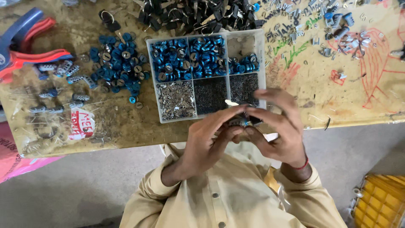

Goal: The person sits at a workbench assembling padlock components. They pick small blue circular lock covers and metal parts from a compartment box and piles on the table, fit them onto lock bodies by hand one at a time, and place finished assemblies aside, occasionally reaching across the table for parts.

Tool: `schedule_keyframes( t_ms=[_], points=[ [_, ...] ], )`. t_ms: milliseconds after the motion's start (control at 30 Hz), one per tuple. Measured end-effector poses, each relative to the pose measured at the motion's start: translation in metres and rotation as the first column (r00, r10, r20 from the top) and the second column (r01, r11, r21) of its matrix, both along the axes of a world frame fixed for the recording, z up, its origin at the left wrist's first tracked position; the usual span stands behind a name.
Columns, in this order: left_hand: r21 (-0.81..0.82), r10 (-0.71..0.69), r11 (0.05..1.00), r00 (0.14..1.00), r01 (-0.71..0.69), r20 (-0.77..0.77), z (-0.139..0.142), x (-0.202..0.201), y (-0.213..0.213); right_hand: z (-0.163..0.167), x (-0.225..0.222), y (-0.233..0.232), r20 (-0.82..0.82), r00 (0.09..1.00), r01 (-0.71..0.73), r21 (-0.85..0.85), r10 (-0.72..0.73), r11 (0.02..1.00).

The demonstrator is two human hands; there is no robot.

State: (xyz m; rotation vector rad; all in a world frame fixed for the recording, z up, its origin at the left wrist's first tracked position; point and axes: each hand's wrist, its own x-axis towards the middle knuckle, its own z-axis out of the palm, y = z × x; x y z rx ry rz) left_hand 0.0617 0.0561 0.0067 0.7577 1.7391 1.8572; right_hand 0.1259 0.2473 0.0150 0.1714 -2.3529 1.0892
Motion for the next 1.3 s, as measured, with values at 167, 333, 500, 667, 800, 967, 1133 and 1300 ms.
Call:
schedule_keyframes(
  t_ms=[167, 333, 500, 667, 800, 967, 1133, 1300],
  points=[
    [0.140, -0.117, 0.986, 0.981, 0.096, 0.152, 0.000, -0.004, -0.007, -0.008, 0.004, 0.016, 0.176, 0.961, -0.171, -0.221, 0.212, 0.960],
    [0.119, -0.115, 0.987, 0.991, 0.106, 0.066, 0.000, -0.007, -0.013, -0.017, 0.009, 0.015, 0.188, 0.955, -0.174, -0.276, 0.231, 0.945],
    [0.011, -0.070, 0.998, 0.997, 0.070, -0.013, 0.003, -0.012, -0.013, -0.014, 0.008, 0.014, 0.177, 0.962, -0.166, -0.225, 0.207, 0.960],
    [-0.018, -0.032, 0.999, 0.999, 0.031, -0.014, 0.002, -0.014, -0.014, -0.008, 0.006, 0.011, 0.203, 0.957, -0.164, -0.207, 0.206, 0.965],
    [0.013, -0.045, 0.999, 0.999, 0.045, 0.000, 0.001, -0.015, -0.016, -0.002, 0.002, 0.009, 0.180, 0.966, -0.163, -0.141, 0.187, 0.977],
    [0.006, -0.047, 0.999, 0.996, 0.048, -0.080, -0.001, -0.017, -0.016, 0.008, -0.001, 0.008, 0.185, 0.968, -0.190, 0.082, 0.173, 0.978],
    [-0.056, -0.084, 0.995, 0.985, 0.076, -0.153, -0.005, -0.016, -0.018, 0.019, -0.001, 0.006, 0.233, 0.947, -0.275, 0.234, 0.221, 0.933],
    [0.002, -0.074, 0.997, 0.994, 0.075, 0.081, -0.016, -0.018, -0.023, 0.025, 0.004, 0.016, 0.326, 0.916, -0.344, 0.332, 0.236, 0.878]
  ],
)
